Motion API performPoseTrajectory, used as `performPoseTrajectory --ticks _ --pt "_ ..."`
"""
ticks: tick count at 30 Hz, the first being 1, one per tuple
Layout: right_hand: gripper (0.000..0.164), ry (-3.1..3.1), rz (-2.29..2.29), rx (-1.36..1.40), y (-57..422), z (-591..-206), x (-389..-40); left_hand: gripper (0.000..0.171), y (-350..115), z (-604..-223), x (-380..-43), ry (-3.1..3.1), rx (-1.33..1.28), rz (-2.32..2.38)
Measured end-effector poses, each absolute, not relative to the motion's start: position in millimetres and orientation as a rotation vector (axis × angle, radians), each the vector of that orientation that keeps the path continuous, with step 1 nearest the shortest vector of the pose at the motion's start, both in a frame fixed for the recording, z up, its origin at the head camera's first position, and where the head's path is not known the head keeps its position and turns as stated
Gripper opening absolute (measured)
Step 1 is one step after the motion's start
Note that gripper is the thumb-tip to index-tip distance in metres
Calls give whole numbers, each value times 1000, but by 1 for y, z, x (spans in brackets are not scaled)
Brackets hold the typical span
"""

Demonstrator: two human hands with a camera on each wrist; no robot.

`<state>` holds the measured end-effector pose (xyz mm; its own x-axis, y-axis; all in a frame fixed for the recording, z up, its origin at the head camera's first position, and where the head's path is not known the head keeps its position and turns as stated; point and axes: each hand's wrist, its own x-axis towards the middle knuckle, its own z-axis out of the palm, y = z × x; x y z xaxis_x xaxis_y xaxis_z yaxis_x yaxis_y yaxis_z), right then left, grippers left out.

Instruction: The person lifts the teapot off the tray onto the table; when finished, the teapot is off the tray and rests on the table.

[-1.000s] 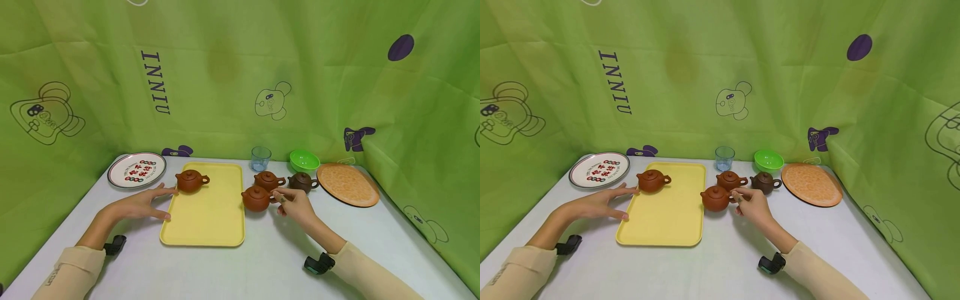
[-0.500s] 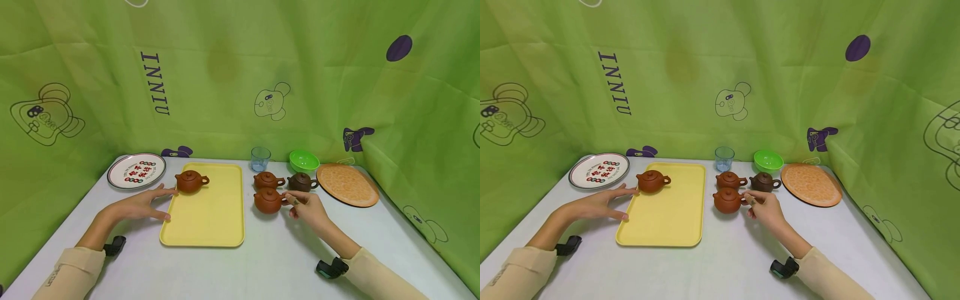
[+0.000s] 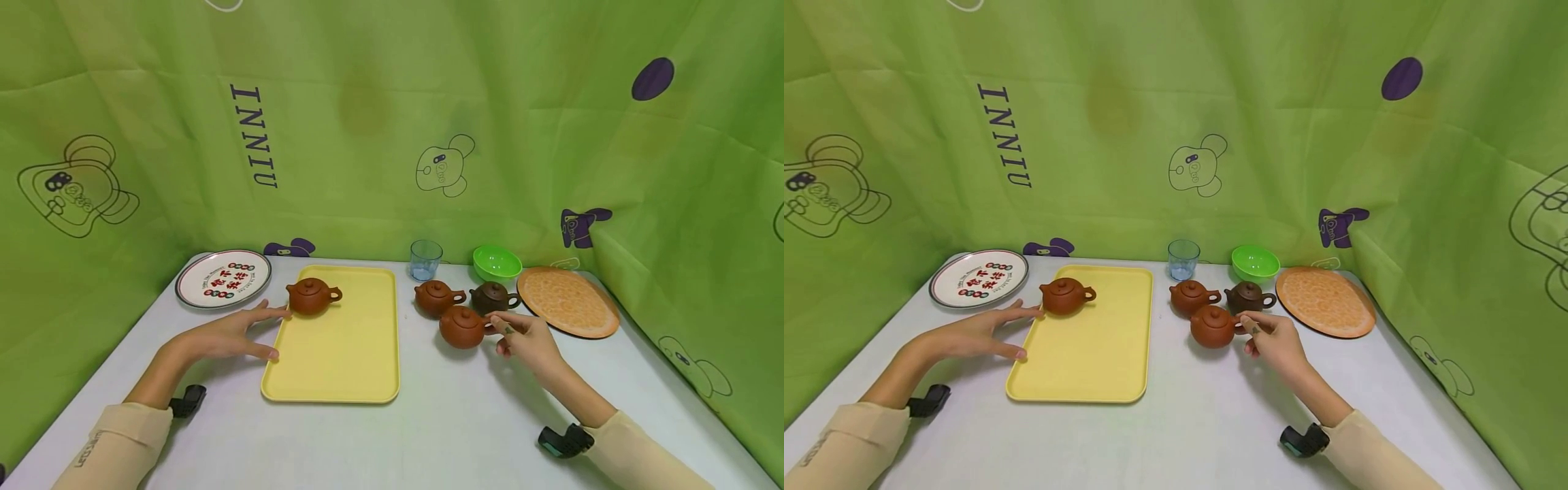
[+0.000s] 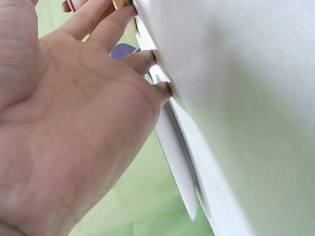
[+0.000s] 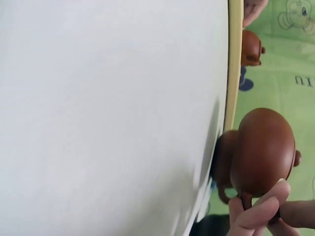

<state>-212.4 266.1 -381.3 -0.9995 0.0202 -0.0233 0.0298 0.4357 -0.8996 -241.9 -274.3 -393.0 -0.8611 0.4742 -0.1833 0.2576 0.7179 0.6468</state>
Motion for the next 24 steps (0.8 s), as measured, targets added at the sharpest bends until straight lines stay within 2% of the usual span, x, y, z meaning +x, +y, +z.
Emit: performPoseTrajectory --ticks 24 --pt "47 2675 -1602 128 318 -387 -207 88 -273 -393 -242 2589 554 896"
